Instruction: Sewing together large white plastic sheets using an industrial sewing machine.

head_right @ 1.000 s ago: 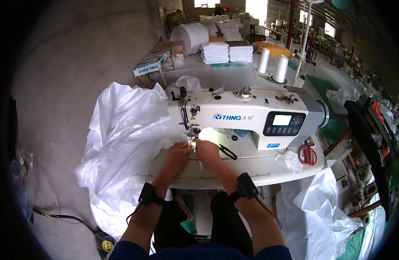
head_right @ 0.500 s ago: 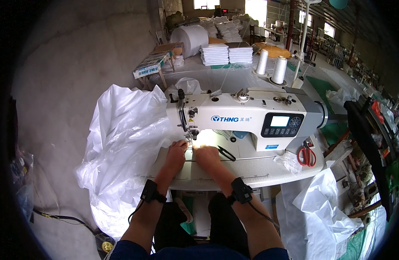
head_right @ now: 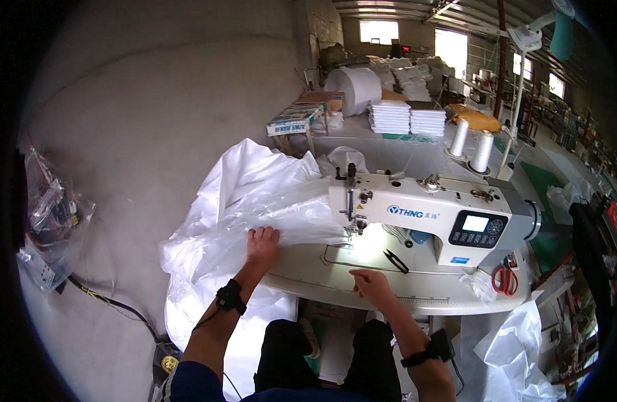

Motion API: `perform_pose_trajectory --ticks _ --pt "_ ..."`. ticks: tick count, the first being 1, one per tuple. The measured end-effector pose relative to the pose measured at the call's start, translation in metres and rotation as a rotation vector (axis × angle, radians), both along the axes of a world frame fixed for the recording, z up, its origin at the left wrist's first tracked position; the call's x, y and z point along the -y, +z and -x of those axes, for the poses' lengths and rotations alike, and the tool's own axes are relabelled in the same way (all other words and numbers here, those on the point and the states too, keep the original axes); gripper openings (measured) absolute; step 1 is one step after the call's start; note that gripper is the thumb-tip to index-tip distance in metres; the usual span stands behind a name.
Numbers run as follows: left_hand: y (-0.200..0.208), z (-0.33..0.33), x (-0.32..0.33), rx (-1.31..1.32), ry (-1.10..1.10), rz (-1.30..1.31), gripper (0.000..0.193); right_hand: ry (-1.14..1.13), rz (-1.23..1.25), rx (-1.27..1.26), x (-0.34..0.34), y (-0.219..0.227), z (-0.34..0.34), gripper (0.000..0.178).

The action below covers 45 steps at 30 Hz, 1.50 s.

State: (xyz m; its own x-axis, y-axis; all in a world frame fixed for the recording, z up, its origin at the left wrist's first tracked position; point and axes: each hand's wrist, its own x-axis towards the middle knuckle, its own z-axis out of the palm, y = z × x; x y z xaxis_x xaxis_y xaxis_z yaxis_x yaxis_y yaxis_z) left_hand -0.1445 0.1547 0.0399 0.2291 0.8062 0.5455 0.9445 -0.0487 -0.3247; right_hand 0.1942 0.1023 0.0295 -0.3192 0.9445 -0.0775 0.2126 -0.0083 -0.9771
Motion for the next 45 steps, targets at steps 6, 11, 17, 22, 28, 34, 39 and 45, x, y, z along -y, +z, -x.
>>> perform_pose_trajectory --ticks 6,11,17,22,28,34,39,45 --pt "0.025 0.050 0.066 0.096 -0.177 -0.144 0.019 0.298 0.289 -0.176 0.074 0.003 0.065 0.032" --pt "0.027 -0.050 0.108 0.641 -0.415 0.317 0.011 0.478 -0.252 -0.269 0.075 -0.059 0.167 0.038" --pt "0.095 -0.107 0.198 0.569 -0.473 0.477 0.039 0.431 -0.388 -0.345 0.113 -0.078 0.186 0.040" --pt "0.118 0.027 0.238 0.905 0.022 -0.561 0.037 0.215 0.141 -0.480 0.142 -0.066 0.091 0.041" --pt "-0.086 0.179 0.247 2.172 0.713 0.000 0.097 -0.289 0.244 -0.606 0.172 -0.030 -0.078 0.042" --pt "-0.076 0.174 0.157 2.894 -0.500 -0.182 0.066 -0.386 0.356 -0.578 0.194 -0.018 -0.077 0.044" --pt "-0.020 0.219 0.144 2.121 -0.454 -0.259 0.056 -0.239 0.558 -0.554 0.199 -0.028 -0.025 0.046" --pt "0.095 0.266 0.197 1.939 -0.549 -0.170 0.051 0.040 0.606 -0.759 0.169 -0.039 0.049 0.047"
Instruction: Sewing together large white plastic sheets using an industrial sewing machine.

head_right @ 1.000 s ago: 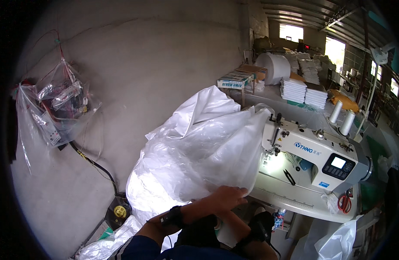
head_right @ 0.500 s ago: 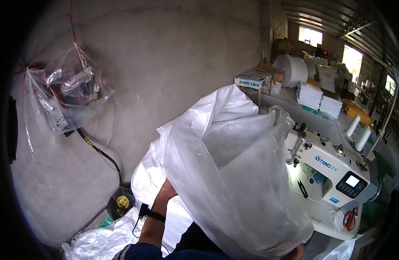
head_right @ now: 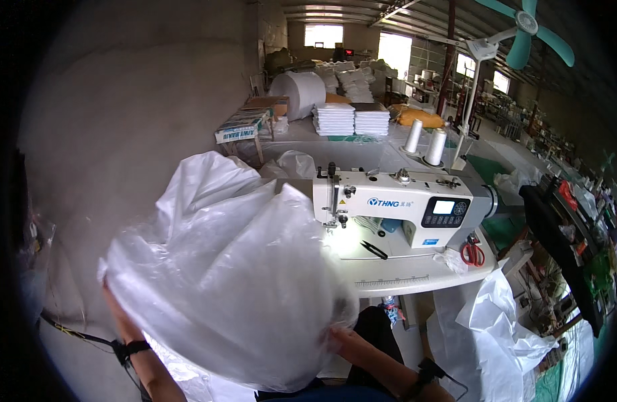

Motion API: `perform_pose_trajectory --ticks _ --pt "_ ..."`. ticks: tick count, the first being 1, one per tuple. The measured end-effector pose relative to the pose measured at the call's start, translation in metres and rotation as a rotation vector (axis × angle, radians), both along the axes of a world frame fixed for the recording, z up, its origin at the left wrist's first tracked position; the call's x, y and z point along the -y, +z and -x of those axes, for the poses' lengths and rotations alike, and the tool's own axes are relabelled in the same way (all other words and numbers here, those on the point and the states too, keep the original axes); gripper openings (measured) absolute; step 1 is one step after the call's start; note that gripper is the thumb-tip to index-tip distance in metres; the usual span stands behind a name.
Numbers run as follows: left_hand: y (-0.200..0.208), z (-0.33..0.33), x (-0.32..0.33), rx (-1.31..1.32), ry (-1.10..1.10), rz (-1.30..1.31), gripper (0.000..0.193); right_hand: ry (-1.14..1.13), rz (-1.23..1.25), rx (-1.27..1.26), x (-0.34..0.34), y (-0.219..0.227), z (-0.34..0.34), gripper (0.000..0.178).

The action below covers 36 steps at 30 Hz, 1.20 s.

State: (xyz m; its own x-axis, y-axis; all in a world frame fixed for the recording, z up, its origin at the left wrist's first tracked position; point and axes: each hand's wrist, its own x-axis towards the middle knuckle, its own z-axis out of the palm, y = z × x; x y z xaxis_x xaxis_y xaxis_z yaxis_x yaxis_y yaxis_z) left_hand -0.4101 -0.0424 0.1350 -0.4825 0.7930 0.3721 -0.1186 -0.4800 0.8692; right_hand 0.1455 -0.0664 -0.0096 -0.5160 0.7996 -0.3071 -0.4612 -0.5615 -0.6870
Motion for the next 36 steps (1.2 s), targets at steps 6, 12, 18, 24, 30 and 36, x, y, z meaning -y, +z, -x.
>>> perform_pose_trajectory --ticks 6,12,18,24,30,36 --pt "-0.057 0.148 0.203 -0.463 1.102 0.420 0.044 0.242 0.075 0.110 -0.017 -0.001 0.100 0.060" --pt "-0.144 0.243 0.285 -0.989 1.184 1.412 0.043 0.477 0.306 0.233 -0.001 0.044 0.132 0.055" --pt "-0.032 -0.092 0.061 -1.002 0.725 0.165 0.033 0.728 0.214 0.382 0.011 0.091 0.100 0.063" --pt "-0.095 -0.256 -0.053 -1.461 -0.009 0.193 0.054 0.582 0.177 0.331 0.025 0.060 0.087 0.067" --pt "-0.096 -0.189 -0.162 -1.501 0.032 0.569 0.059 0.258 0.283 -0.072 0.010 0.000 0.069 0.062" --pt "-0.088 -0.175 -0.180 -1.562 -0.074 0.445 0.058 0.230 0.052 0.242 -0.041 0.003 0.099 0.052"
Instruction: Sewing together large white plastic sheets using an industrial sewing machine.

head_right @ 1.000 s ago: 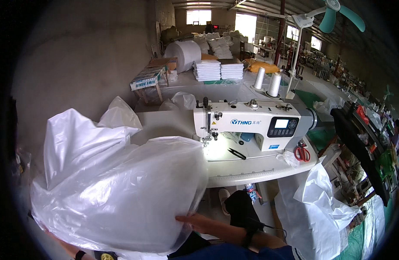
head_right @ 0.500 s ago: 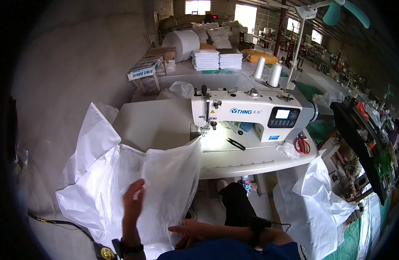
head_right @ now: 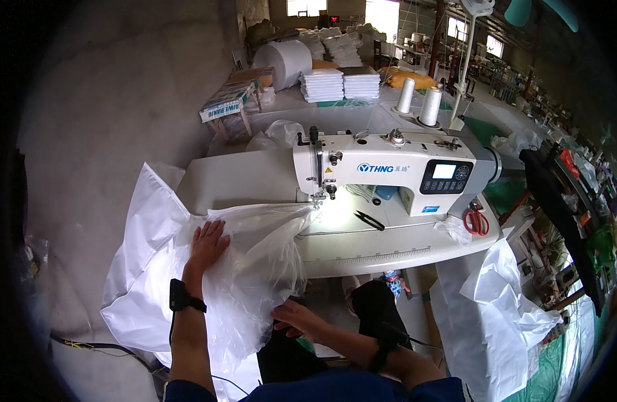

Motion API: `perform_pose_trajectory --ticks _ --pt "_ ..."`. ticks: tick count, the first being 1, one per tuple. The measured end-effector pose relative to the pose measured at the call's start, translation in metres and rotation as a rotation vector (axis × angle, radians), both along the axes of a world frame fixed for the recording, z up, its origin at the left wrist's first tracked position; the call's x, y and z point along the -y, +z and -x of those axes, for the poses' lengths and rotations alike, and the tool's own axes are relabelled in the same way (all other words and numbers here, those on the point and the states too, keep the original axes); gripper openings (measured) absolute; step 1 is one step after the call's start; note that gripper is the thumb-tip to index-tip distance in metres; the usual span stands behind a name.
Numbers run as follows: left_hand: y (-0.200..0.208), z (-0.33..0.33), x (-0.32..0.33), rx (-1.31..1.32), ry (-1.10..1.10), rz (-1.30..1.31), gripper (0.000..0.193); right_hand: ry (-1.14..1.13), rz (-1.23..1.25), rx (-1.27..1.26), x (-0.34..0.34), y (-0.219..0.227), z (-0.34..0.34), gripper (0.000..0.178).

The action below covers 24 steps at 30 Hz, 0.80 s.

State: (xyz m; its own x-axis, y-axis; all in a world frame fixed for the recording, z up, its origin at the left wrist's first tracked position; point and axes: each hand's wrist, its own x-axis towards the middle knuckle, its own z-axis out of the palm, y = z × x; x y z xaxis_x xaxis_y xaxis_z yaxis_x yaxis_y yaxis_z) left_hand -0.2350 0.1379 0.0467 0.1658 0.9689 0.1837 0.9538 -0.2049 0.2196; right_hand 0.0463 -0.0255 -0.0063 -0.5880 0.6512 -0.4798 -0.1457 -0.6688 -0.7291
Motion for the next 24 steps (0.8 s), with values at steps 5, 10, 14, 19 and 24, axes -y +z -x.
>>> perform_pose_trajectory --ticks 5,10,14,19,24 --pt "-0.003 0.006 0.006 -0.008 -0.045 -0.005 0.054 0.879 -0.292 0.017 0.011 0.083 0.047 0.040" --pt "0.002 0.012 0.028 -0.144 0.017 -0.055 0.044 0.365 -1.231 0.101 0.025 0.068 0.060 0.022" --pt "0.042 -0.032 0.081 0.073 -0.025 -0.302 0.041 -0.201 -1.320 0.139 0.028 0.062 -0.002 0.017" --pt "0.055 -0.126 0.194 0.147 -0.152 -0.209 0.079 -0.582 -0.541 0.130 0.009 0.052 -0.030 0.020" --pt "0.000 -0.093 0.177 0.216 0.037 -0.273 0.039 -0.297 -0.244 -0.437 -0.005 0.091 -0.001 0.028"
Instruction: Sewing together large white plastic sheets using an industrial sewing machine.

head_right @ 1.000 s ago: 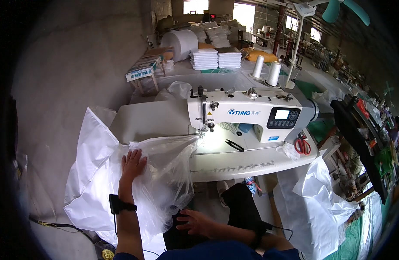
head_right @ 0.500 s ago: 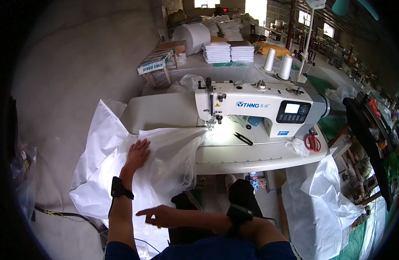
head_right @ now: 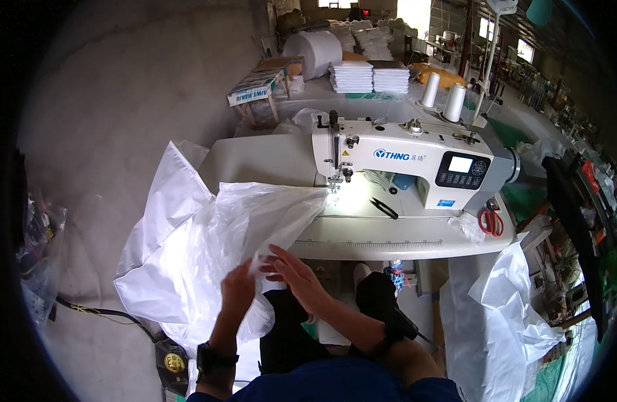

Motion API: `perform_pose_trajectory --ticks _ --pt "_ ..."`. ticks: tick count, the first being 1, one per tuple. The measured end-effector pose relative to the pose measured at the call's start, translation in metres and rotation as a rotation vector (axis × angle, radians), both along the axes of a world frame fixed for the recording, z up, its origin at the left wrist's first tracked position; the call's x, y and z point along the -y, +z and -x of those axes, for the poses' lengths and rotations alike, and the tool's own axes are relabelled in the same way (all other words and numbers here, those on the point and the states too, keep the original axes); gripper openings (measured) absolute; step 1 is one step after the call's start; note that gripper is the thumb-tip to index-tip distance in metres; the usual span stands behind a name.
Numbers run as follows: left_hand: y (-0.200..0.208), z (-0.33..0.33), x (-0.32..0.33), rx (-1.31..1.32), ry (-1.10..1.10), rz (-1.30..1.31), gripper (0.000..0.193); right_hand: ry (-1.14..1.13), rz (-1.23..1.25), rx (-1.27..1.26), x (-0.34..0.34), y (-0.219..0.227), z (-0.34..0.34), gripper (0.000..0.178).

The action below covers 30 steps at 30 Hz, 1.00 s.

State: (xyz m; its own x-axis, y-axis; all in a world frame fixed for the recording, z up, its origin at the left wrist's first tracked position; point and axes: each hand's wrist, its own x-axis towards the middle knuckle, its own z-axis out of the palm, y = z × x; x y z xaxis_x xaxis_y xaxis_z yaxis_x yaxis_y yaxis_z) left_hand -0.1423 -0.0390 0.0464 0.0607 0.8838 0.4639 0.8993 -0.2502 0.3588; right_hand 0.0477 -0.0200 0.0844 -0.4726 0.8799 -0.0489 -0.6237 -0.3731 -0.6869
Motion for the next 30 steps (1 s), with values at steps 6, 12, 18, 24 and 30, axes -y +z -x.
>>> perform_pose_trajectory --ticks 6,12,18,24,30 --pt "0.061 0.057 -0.033 0.629 0.069 0.017 0.032 -0.035 -0.123 0.747 -0.024 -0.054 0.017 0.040" --pt "0.075 0.043 -0.031 0.544 -0.048 0.132 0.028 0.193 -0.171 0.781 -0.004 -0.064 0.057 0.062" --pt "0.079 0.024 -0.029 0.430 -0.319 0.528 0.053 0.145 0.246 0.499 -0.035 -0.043 0.069 0.051" --pt "-0.004 0.065 -0.090 0.079 -0.020 0.449 0.067 0.165 0.136 0.728 -0.015 -0.088 0.027 0.029" --pt "-0.006 0.077 -0.138 -0.242 0.100 0.400 0.065 -0.009 0.258 0.448 0.041 -0.134 -0.130 0.034"
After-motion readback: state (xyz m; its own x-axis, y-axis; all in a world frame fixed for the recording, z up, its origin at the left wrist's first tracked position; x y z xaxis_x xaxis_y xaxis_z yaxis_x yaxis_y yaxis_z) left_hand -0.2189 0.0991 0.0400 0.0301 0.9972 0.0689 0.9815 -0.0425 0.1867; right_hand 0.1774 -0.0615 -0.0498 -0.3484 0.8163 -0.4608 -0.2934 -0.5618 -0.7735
